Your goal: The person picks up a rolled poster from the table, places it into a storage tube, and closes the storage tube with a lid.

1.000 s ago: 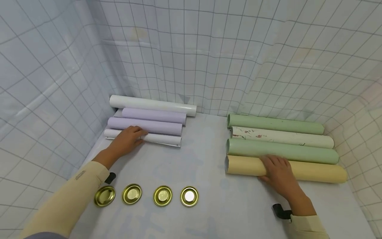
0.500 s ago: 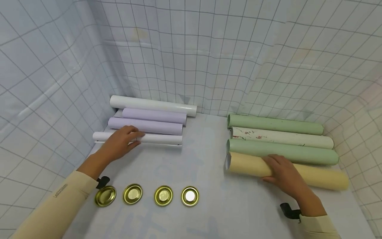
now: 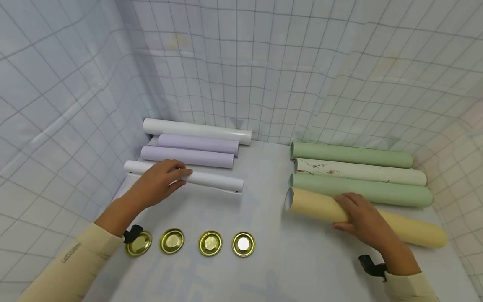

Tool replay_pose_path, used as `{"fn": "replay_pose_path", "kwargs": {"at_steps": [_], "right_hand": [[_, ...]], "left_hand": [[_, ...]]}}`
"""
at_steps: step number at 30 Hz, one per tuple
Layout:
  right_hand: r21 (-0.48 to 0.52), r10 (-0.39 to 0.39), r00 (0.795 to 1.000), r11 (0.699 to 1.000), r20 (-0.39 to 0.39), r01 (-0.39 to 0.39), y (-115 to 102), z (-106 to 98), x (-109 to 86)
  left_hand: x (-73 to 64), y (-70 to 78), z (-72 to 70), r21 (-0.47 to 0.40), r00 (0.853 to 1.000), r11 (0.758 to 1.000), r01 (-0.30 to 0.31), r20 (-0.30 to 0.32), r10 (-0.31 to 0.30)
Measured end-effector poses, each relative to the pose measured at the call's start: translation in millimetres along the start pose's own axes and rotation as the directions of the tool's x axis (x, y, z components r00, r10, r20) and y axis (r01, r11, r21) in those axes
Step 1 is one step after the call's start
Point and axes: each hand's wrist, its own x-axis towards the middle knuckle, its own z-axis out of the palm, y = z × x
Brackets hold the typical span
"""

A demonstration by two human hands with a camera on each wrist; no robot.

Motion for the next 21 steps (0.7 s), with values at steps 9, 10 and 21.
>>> {"fn": "replay_pose_path", "kwargs": {"at_steps": [9,10,21], "right_hand": [[0.003,-0.029,0.999,1.0,-0.031,0.029,-14.7,-2.7,3.1],[0.002,-0.035,0.999,0.999,-0.035,0.035,-15.9,-2.4,3.3],[0.002,-0.056,0.995,0.998,-0.084,0.057,-24.6,2.0,2.4]], "left_hand": [[18.0,26.3,-2.1,-0.024,0.999,0.999,-0.036,-0.003,0.036],[19.7,29.3,-1.7,-0.03,0.999,0.999,-0.035,-0.005,0.035],[40.0,57.3,7.9,-0.071,0.997,0.995,-0.069,-0.043,0.066]]}}
